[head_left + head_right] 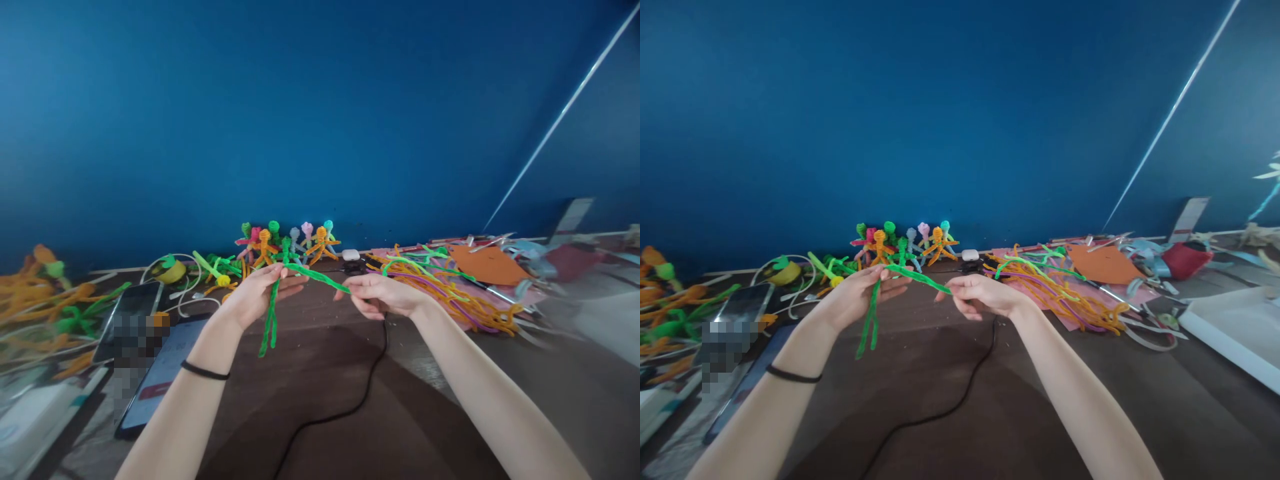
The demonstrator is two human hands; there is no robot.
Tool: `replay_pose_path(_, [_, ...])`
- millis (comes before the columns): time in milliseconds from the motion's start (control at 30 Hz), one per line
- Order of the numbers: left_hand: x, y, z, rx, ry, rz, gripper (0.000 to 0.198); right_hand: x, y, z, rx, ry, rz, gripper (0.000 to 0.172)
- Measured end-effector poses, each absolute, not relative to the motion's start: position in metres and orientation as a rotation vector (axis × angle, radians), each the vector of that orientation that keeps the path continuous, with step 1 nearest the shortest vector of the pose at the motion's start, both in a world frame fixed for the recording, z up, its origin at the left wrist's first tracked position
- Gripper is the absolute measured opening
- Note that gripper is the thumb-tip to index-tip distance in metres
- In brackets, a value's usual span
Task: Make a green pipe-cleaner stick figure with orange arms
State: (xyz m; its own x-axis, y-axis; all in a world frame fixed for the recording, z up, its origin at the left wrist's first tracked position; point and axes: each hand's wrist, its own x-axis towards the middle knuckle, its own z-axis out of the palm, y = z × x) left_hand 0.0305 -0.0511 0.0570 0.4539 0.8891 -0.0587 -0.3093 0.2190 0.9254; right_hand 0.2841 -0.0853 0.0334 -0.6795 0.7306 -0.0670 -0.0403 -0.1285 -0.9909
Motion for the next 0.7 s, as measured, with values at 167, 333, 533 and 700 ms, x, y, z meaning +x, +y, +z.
replay_pose_path(167, [0.034,-0.052,0.058,0.864,0.563,1.105,0.028,0.250,-0.090,0.024,-0.663,-1.403,1.927,0.029])
replay_pose_path(333, [0.044,-0.056,0.059,0.699,0.529,1.223,0.031,0.223,-0.095,0.011,-0.538,-1.318,2.027,0.030])
replay_pose_path(533, [0.050,-0.059,0.056,0.591,0.555,1.215,0.025,0.209,-0.099,0.005,-0.435,-1.306,2.125,0.025])
replay_pose_path(700, [0.054,-0.062,0.050,0.694,0.532,1.182,0.020,0.202,-0.102,0.004,-0.473,-1.332,2.142,0.022])
